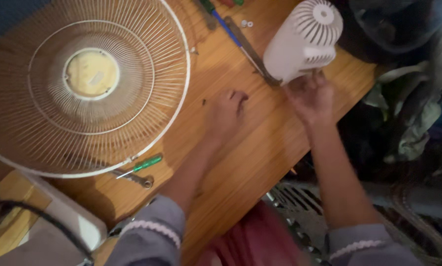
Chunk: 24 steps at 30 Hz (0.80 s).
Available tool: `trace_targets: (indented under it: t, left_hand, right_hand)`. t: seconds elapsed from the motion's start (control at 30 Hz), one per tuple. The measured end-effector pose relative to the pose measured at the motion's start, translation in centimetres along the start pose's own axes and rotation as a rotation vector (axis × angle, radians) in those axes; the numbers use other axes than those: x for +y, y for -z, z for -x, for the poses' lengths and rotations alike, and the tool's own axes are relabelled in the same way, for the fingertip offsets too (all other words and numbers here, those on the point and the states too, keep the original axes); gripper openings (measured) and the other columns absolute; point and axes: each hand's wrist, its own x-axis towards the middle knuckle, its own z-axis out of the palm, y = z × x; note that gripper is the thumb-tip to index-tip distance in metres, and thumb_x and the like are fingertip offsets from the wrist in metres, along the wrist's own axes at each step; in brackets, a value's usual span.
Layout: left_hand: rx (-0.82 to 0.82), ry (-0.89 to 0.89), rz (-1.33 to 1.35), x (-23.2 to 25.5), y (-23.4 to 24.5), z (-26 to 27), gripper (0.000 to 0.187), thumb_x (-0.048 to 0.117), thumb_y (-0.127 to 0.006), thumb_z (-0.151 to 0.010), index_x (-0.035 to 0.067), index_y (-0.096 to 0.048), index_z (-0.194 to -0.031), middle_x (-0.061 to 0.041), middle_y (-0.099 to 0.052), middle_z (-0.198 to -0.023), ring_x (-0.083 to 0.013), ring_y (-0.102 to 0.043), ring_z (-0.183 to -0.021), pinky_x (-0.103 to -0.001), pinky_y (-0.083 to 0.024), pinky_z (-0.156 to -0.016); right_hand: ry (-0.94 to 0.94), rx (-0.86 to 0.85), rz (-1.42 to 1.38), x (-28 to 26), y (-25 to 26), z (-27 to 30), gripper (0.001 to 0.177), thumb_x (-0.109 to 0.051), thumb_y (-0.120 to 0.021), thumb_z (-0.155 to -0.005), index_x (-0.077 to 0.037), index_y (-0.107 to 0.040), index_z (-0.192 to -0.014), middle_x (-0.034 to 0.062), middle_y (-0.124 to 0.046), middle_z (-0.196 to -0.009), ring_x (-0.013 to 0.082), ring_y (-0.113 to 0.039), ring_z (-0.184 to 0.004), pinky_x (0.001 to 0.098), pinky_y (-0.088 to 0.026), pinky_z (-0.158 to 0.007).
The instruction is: The person uses a screwdriver to remove the rear fan cap and then detaches the motor housing from the fan assembly. The person handles the fan cap, motor housing, and internal wiring while working at a wooden table.
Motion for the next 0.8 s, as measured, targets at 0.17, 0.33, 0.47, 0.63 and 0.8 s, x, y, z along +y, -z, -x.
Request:
trace_targets:
  t: [0.17,0.33,0.47,0.63,0.8]
  left_hand:
    - [0.023,0.146,-0.082,-0.2,-4.3,-5.5,0.021,0.011,-0.070,-0.085,0.001,-0.068,-0.102,-0.019,-0.067,-0.102,-0.0372,-0.066,-0.093,-0.047,-0.053,-0.078]
    - [-0.110,0.376,-0.124,-2.7,-9.1,-8.5,0.020,0.013,-0.053,-0.098,0.005,-0.066,-0.111,-0.018,-0.069,-0.097,-0.0350,-0.070,-0.089,-0.046,-0.055,-0.076]
    - [-0.025,0.149,-0.376,-4.4,-10.3,-7.4,0.018,0.006,-0.056,-0.090,0.005,-0.070,-0.101,-0.020,-0.072,-0.099,-0.0357,-0.071,-0.090,-0.046,-0.056,-0.074]
    - [0.154,0.162,0.141,-3.3,-3.6,-2.8,0.012,0.011,-0.069,-0.090,0.004,-0.073,-0.099,-0.016,-0.075,-0.092,-0.0276,-0.073,-0.082,-0.039,-0.058,-0.073]
    - [0.052,0.473,0.476,1.0,7.7,2.2,0.021,0.021,-0.069,-0.097,0.003,-0.070,-0.108,-0.008,-0.074,-0.082,-0.0123,-0.068,-0.066,-0.029,-0.057,-0.061]
  right_hand:
    - [0.024,0.230,0.162,3.3,1.8,4.1,0.049,-0.046,-0.049,-0.103,-0.021,-0.036,-0.143,0.0114,-0.057,-0.132,0.0338,-0.054,-0.125,0.0550,-0.044,-0.108]
    - [0.305,0.182,0.433,7.3,2.6,8.9,0.047,-0.016,-0.053,-0.104,-0.005,-0.033,-0.145,0.0222,-0.057,-0.130,0.0336,-0.062,-0.120,0.0469,-0.053,-0.106]
    - [0.232,0.291,0.440,6.7,2.9,8.5,0.045,-0.009,-0.050,-0.101,-0.004,-0.034,-0.143,0.0191,-0.059,-0.124,0.0312,-0.064,-0.114,0.0446,-0.055,-0.101]
    - [0.305,0.204,0.530,8.0,3.7,7.2,0.032,-0.009,-0.056,-0.103,0.002,-0.050,-0.133,0.0159,-0.064,-0.114,0.0262,-0.065,-0.101,0.0390,-0.057,-0.093]
    - [0.089,0.134,0.728,11.7,-4.0,9.8,0.029,-0.018,-0.061,-0.100,-0.003,-0.061,-0.125,0.0078,-0.067,-0.102,0.0166,-0.064,-0.089,0.0332,-0.053,-0.077]
